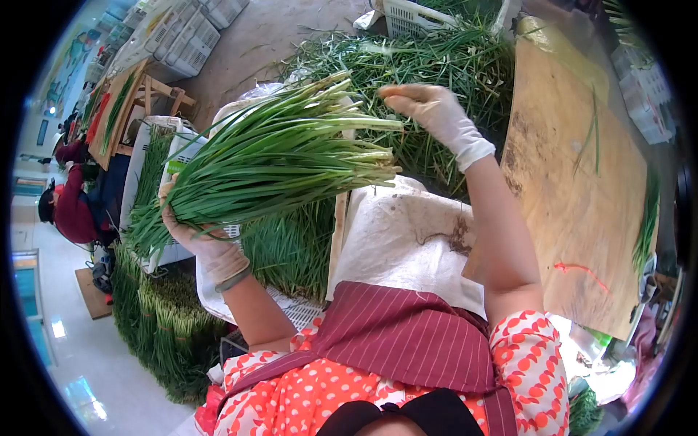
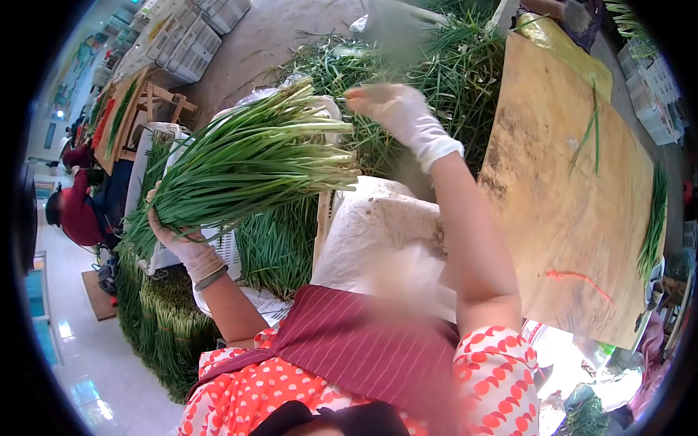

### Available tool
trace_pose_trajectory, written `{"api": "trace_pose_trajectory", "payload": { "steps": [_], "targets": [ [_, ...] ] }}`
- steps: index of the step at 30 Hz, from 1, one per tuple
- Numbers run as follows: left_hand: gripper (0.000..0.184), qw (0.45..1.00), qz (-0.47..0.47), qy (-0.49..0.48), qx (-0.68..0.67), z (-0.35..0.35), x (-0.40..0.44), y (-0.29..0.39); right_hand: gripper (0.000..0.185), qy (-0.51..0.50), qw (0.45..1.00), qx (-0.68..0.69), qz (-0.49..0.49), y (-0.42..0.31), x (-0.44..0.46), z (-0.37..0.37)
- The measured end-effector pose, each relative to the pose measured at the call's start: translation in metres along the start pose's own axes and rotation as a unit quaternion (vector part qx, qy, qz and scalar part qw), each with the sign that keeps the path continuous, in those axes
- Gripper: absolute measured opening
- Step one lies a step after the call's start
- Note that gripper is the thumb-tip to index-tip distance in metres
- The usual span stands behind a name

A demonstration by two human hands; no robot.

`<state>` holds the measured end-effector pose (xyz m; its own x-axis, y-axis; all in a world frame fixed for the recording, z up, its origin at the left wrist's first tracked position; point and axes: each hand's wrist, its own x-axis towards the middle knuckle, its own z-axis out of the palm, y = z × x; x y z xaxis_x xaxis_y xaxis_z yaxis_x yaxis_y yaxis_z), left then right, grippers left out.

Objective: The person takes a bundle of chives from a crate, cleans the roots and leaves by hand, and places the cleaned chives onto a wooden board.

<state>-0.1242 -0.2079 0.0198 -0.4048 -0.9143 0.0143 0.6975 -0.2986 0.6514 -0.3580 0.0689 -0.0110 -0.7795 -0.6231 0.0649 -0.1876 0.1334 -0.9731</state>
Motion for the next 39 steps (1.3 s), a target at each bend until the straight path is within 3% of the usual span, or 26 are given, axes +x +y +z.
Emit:
{"api": "trace_pose_trajectory", "payload": {
  "steps": [1, 3, 5, 6, 9, 11, 14, 17, 19, 21, 23, 24, 27, 29, 31, 33, 35, 39],
  "targets": [
    [0.032, 1.000, 0.005, -0.018, -0.010, 0.000, -0.001, -0.001, 0.028, -0.023, 0.999, -0.013, 0.045, -0.024, -0.005, 0.015],
    [0.030, 1.000, 0.008, -0.027, -0.005, 0.001, -0.002, -0.001, 0.023, -0.060, 0.997, -0.027, -0.049, -0.008, 0.008, 0.039],
    [0.028, 0.999, 0.013, -0.035, -0.001, -0.005, 0.001, -0.001, 0.024, -0.065, 0.984, 0.136, 0.099, -0.008, 0.010, 0.051],
    [0.026, 0.997, 0.024, -0.072, -0.004, -0.009, 0.002, 0.000, 0.026, -0.082, 0.966, 0.222, 0.101, -0.012, 0.010, 0.053],
    [0.024, 0.990, 0.019, -0.138, -0.029, -0.018, 0.005, 0.003, 0.028, -0.089, 0.985, 0.142, 0.037, -0.024, -0.001, 0.052],
    [0.025, 0.977, -0.010, -0.207, -0.044, -0.020, 0.007, 0.001, 0.031, -0.097, 0.989, 0.106, 0.046, -0.021, -0.002, 0.057],
    [0.027, 0.981, 0.027, -0.194, -0.001, -0.009, -0.005, -0.008, 0.025, -0.092, 0.981, 0.154, 0.074, -0.035, -0.001, 0.057],
    [0.030, 0.985, 0.010, -0.171, -0.026, 0.001, -0.018, -0.008, 0.029, -0.120, 0.975, 0.184, 0.034, -0.025, 0.004, 0.060],
    [0.030, 0.984, 0.006, -0.178, -0.030, 0.001, -0.018, -0.006, 0.026, -0.111, 0.984, 0.115, 0.081, -0.035, -0.003, 0.056],
    [0.030, 0.982, 0.000, -0.186, -0.035, 0.000, -0.017, -0.005, 0.027, -0.103, 0.987, 0.107, 0.063, -0.040, -0.009, 0.050],
    [0.030, 0.982, -0.015, -0.174, -0.069, -0.003, -0.014, -0.003, 0.025, -0.038, 0.993, 0.098, 0.059, -0.043, -0.014, 0.039],
    [0.030, 0.982, -0.014, -0.173, -0.069, -0.002, -0.015, -0.002, 0.026, -0.007, 0.984, 0.173, 0.042, -0.034, -0.016, 0.030],
    [0.029, 0.983, 0.007, -0.178, -0.033, -0.002, -0.019, -0.001, 0.028, 0.165, 0.974, 0.145, 0.055, 0.003, -0.005, -0.016],
    [0.030, 0.984, 0.010, -0.175, -0.037, -0.006, -0.016, 0.000, 0.029, 0.229, 0.970, 0.078, 0.014, 0.024, -0.002, -0.032],
    [0.031, 0.982, 0.007, -0.181, -0.051, -0.009, -0.012, -0.002, 0.034, 0.176, 0.976, -0.127, -0.023, 0.001, -0.010, -0.021],
    [0.032, 0.981, -0.001, -0.185, -0.061, -0.012, -0.009, -0.003, 0.043, -0.065, 0.991, -0.114, -0.016, -0.026, -0.011, -0.007],
    [0.033, 0.982, -0.019, -0.182, -0.045, -0.013, -0.006, -0.003, 0.041, -0.140, 0.988, -0.061, 0.025, -0.035, -0.009, 0.019],
    [0.033, 0.973, 0.000, -0.224, -0.046, -0.015, 0.000, -0.005, 0.036, -0.164, 0.985, 0.008, 0.051, -0.022, 0.010, 0.047]
  ]
}}
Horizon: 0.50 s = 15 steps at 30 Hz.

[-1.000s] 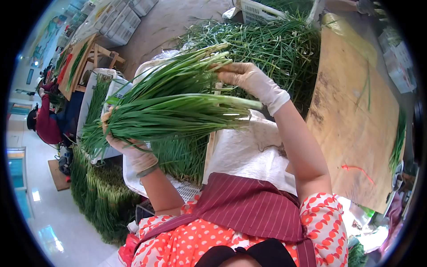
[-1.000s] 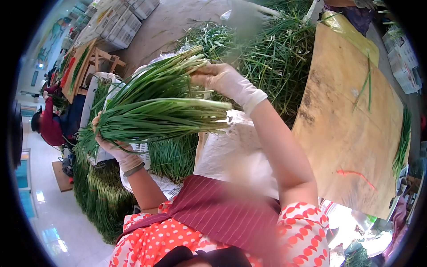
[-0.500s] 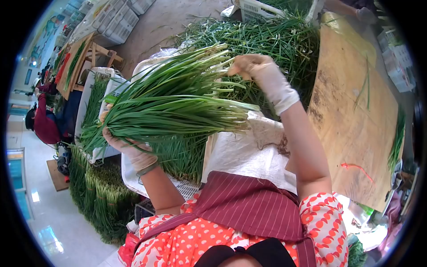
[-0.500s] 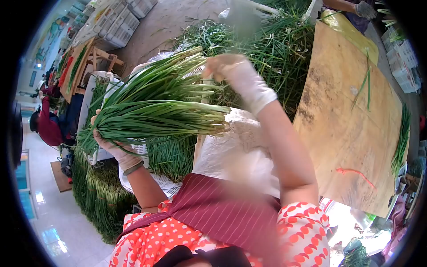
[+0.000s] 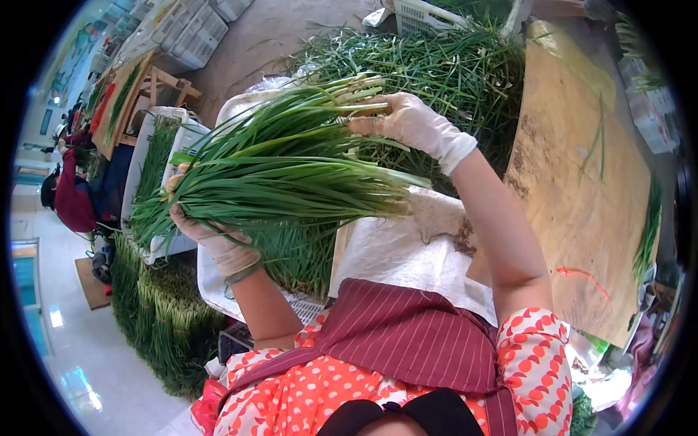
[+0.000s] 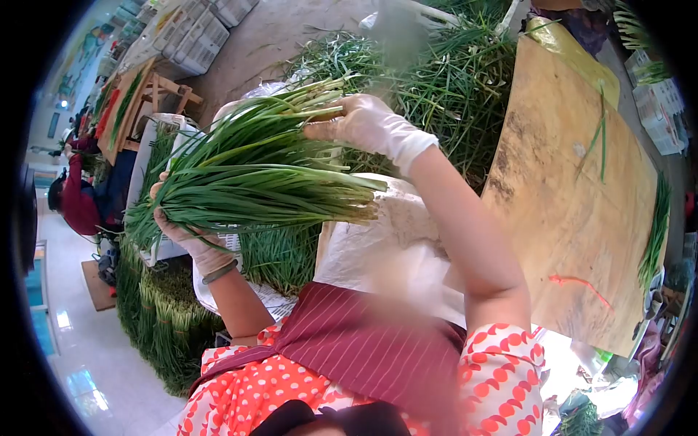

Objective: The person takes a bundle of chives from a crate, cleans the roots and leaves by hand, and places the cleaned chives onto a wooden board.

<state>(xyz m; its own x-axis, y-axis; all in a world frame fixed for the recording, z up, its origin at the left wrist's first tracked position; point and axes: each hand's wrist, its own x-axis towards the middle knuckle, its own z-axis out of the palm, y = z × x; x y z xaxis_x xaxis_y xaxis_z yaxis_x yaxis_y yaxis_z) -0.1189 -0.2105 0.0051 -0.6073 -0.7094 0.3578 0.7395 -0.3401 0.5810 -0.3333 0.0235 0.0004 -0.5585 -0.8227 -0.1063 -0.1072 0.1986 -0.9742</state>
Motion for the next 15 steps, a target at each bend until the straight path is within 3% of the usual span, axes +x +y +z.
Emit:
{"api": "trace_pose_trajectory", "payload": {
  "steps": [3, 6, 11, 15],
  "targets": [
    [0.033, 0.999, -0.010, -0.027, -0.036, -0.002, 0.001, 0.000, 0.030, -0.034, 0.979, 0.200, -0.021, -0.014, -0.003, 0.005],
    [0.033, 0.999, -0.015, -0.033, -0.032, -0.001, 0.001, -0.001, 0.030, -0.034, 0.992, 0.090, -0.084, -0.010, -0.005, 0.011],
    [0.032, 0.999, -0.012, -0.016, -0.049, 0.001, 0.002, -0.002, 0.023, -0.043, 0.978, 0.184, -0.092, -0.009, -0.002, 0.019],
    [0.031, 0.997, -0.024, -0.002, -0.075, 0.001, 0.002, 0.000, 0.022, -0.014, 0.989, 0.131, -0.063, -0.020, -0.015, 0.017]
  ]
}}
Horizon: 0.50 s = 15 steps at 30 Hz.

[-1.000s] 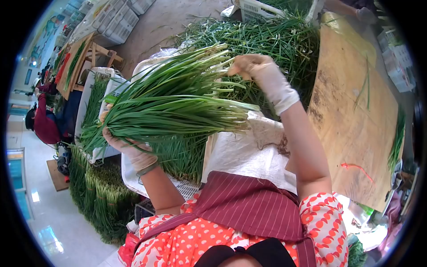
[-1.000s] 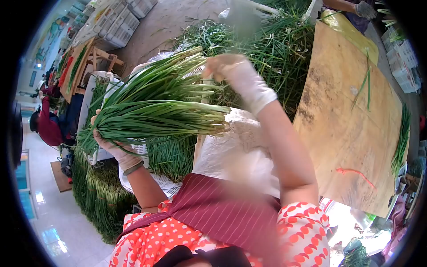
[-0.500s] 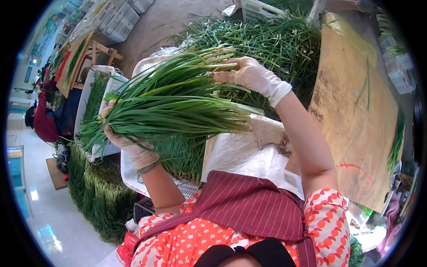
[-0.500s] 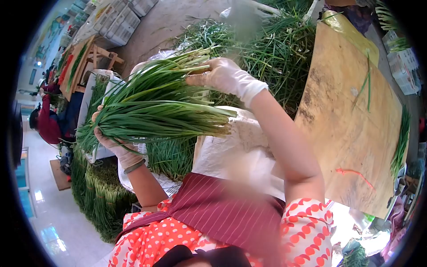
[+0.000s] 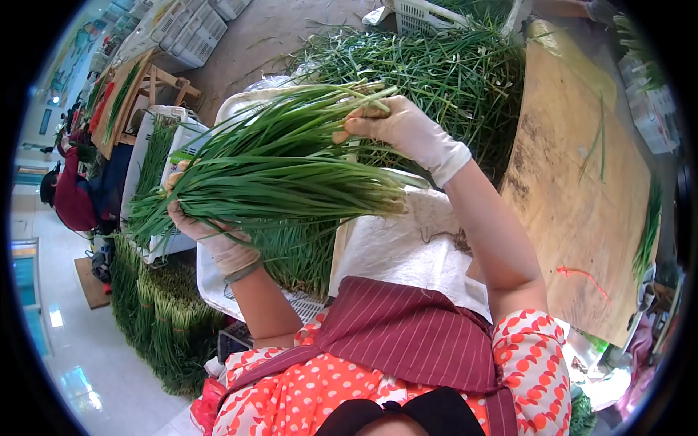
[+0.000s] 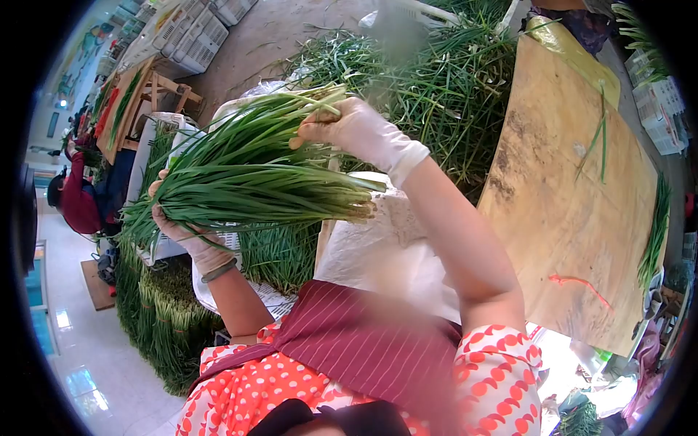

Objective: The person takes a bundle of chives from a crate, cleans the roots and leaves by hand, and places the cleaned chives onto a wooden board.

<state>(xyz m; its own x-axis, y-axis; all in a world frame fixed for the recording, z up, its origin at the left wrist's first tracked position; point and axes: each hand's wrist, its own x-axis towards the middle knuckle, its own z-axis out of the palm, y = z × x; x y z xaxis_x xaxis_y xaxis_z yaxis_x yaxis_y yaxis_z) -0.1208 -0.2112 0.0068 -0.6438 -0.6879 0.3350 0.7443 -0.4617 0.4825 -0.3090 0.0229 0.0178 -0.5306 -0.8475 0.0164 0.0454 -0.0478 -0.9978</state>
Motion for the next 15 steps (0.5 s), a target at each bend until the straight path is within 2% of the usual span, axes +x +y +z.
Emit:
{"api": "trace_pose_trajectory", "payload": {
  "steps": [2, 3, 5, 7, 10, 11, 12, 15],
  "targets": [
    [0.031, 0.998, -0.001, -0.059, 0.017, -0.003, 0.003, 0.003, 0.021, 0.037, 0.995, 0.082, 0.030, 0.003, -0.007, -0.006],
    [0.031, 0.998, -0.001, -0.058, 0.017, -0.006, 0.003, 0.004, 0.021, 0.037, 0.995, 0.082, 0.030, 0.003, -0.010, -0.009],
    [0.031, 0.997, 0.041, 0.012, 0.065, -0.014, 0.003, 0.005, 0.020, 0.000, 0.987, 0.158, 0.010, 0.004, -0.019, -0.016],
    [0.032, 0.997, 0.035, -0.001, 0.063, -0.018, 0.002, 0.008, 0.018, 0.020, 0.994, 0.105, -0.016, -0.002, -0.030, -0.026],
    [0.032, 0.997, 0.038, -0.029, 0.057, -0.022, 0.002, 0.010, 0.017, 0.137, 0.980, 0.121, -0.080, 0.000, -0.044, -0.053],
    [0.032, 0.997, 0.047, -0.042, 0.053, -0.024, 0.002, 0.011, 0.019, 0.185, 0.968, 0.143, -0.088, -0.001, -0.049, -0.065],
    [0.032, 0.997, 0.048, -0.041, 0.053, -0.027, 0.003, 0.014, 0.019, 0.173, 0.945, 0.235, -0.146, 0.002, -0.053, -0.084],
    [0.033, 0.997, 0.063, -0.043, 0.019, -0.033, 0.004, 0.018, 0.022, 0.177, 0.833, 0.442, -0.284, 0.011, -0.058, -0.136]
  ]
}}
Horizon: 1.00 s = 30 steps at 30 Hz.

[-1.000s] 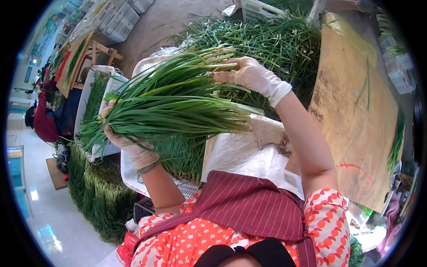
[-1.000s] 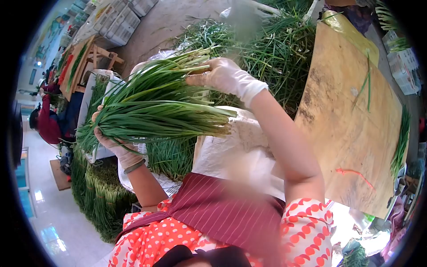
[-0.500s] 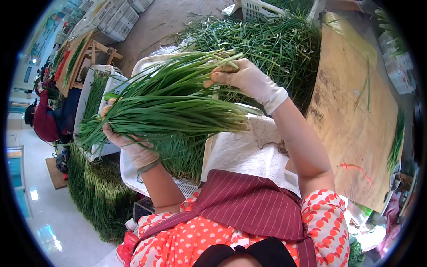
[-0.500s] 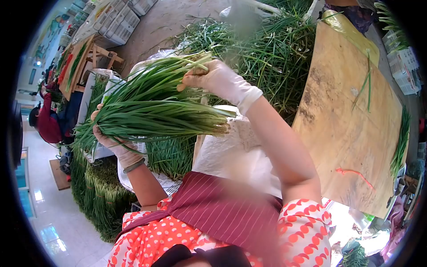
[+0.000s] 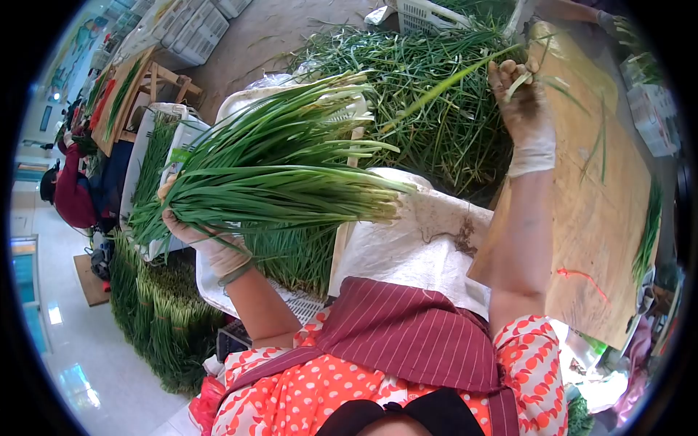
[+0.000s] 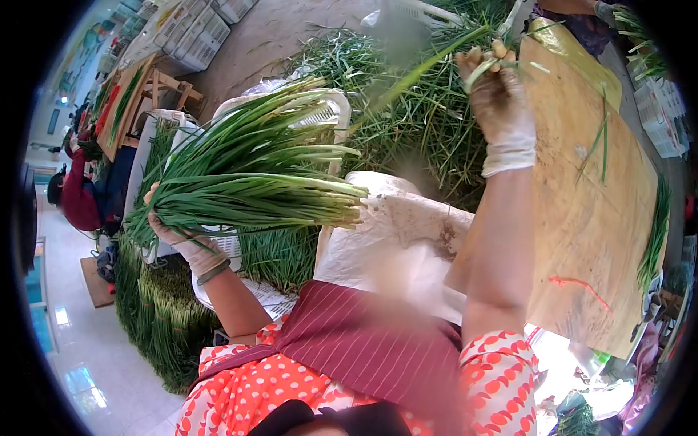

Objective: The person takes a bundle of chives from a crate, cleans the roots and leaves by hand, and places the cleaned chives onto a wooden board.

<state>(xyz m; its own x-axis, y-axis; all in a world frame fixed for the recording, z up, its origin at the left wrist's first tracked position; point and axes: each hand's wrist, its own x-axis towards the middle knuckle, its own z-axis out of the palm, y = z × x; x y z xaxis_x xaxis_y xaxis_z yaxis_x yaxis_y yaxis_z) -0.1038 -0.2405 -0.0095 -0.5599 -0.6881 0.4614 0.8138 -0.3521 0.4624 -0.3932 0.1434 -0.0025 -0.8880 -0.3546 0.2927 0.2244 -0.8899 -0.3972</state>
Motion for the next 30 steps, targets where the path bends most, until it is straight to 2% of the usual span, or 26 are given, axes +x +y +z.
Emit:
{"api": "trace_pose_trajectory", "payload": {
  "steps": [1, 2, 3, 4, 5, 6, 7, 8, 9, 10, 11, 12, 14, 15, 16, 17, 18, 20, 21, 23, 24, 26, 28, 30],
  "targets": [
    [0.034, 0.999, 0.007, 0.001, 0.042, 0.002, -0.001, 0.001, 0.027, 0.032, 0.976, -0.213, 0.038, -0.010, 0.005, 0.000],
    [0.035, 0.996, 0.015, 0.001, 0.084, 0.004, -0.001, 0.002, 0.027, 0.032, 0.976, -0.213, 0.038, -0.010, 0.006, -0.003],
    [0.035, 0.996, 0.015, 0.001, 0.084, 0.004, -0.002, 0.003, 0.028, 0.020, 0.902, -0.426, 0.071, -0.004, 0.005, 0.004],
    [0.035, 0.999, 0.000, -0.006, 0.039, 0.003, -0.001, 0.005, 0.029, 0.007, 0.781, -0.617, 0.099, 0.005, 0.006, 0.012],
    [0.036, 1.000, -0.014, -0.012, -0.006, 0.003, -0.001, 0.004, 0.031, -0.006, 0.618, -0.776, 0.122, 0.015, 0.005, 0.023],
    [0.036, 1.000, -0.014, -0.012, -0.007, 0.009, -0.001, 0.002, 0.033, -0.017, 0.424, -0.895, 0.139, 0.026, 0.004, 0.033],
    [0.033, 0.997, 0.008, 0.059, 0.044, 0.021, -0.002, -0.002, 0.025, -0.039, 0.625, -0.757, 0.186, 0.041, 0.002, 0.048],
    [0.031, 0.987, 0.029, 0.129, 0.096, 0.028, -0.002, -0.004, 0.024, -0.121, 0.757, -0.608, 0.207, 0.055, -0.005, 0.065],
    [0.031, 0.987, 0.028, 0.127, 0.098, 0.024, -0.002, -0.003, 0.025, -0.124, 0.778, -0.572, 0.227, 0.069, -0.015, 0.093],
    [0.032, 0.993, 0.014, 0.078, 0.082, 0.018, -0.002, -0.002, 0.032, -0.107, 0.749, -0.618, 0.213, 0.088, -0.018, 0.096],
    [0.034, 0.998, 0.001, 0.029, 0.064, 0.014, 0.000, -0.002, 0.041, -0.079, 0.642, -0.726, 0.233, 0.100, -0.020, 0.112],
    [0.034, 0.998, 0.001, 0.026, 0.064, 0.014, 0.001, -0.003, 0.048, -0.096, 0.567, -0.783, 0.238, 0.109, -0.018, 0.121],
    [0.031, 0.990, 0.038, 0.019, 0.134, 0.014, 0.003, -0.004, 0.043, -0.160, 0.436, -0.860, 0.209, 0.130, -0.013, 0.116],
    [0.031, 0.990, 0.040, 0.020, 0.135, 0.020, 0.001, -0.004, 0.043, -0.162, 0.436, -0.860, 0.209, 0.137, -0.015, 0.115],
    [0.030, 0.996, 0.015, 0.031, 0.082, 0.031, -0.002, -0.007, 0.037, -0.063, 0.637, -0.723, 0.261, 0.142, -0.016, 0.113],
    [0.028, 0.999, -0.010, 0.041, 0.030, 0.037, -0.003, -0.008, 0.030, 0.042, 0.792, -0.534, 0.295, 0.148, -0.018, 0.111],
    [0.028, 0.999, -0.010, 0.041, 0.030, 0.037, -0.003, -0.008, 0.030, 0.041, 0.792, -0.533, 0.295, 0.156, -0.018, 0.104],
    [0.025, 0.997, -0.030, 0.059, -0.042, 0.036, -0.001, -0.009, 0.033, 0.015, 0.886, -0.363, 0.287, 0.169, -0.016, 0.090],
    [0.025, 0.997, -0.030, 0.060, -0.041, 0.038, -0.002, -0.010, 0.031, 0.023, 0.899, -0.317, 0.301, 0.166, -0.019, 0.093],
    [0.024, 0.994, -0.011, 0.101, 0.040, 0.044, -0.005, -0.013, 0.029, 0.052, 0.900, -0.301, 0.311, 0.172, -0.021, 0.094],
    [0.024, 0.994, -0.012, 0.102, 0.041, 0.044, -0.006, -0.014, 0.028, 0.082, 0.901, -0.283, 0.319, 0.175, -0.023, 0.095],
    [0.024, 0.996, -0.027, 0.086, -0.007, 0.044, -0.006, -0.016, 0.025, 0.055, 0.914, -0.279, 0.291, 0.176, -0.025, 0.096],
    [0.025, 0.997, -0.026, 0.077, -0.002, 0.042, -0.006, -0.018, 0.024, 0.001, 0.863, -0.396, 0.315, 0.168, -0.025, 0.100],
    [0.025, 0.997, -0.025, 0.069, 0.005, 0.040, -0.006, -0.017, 0.023, -0.015, 0.850, -0.421, 0.314, 0.163, -0.028, 0.097]
  ]
}}
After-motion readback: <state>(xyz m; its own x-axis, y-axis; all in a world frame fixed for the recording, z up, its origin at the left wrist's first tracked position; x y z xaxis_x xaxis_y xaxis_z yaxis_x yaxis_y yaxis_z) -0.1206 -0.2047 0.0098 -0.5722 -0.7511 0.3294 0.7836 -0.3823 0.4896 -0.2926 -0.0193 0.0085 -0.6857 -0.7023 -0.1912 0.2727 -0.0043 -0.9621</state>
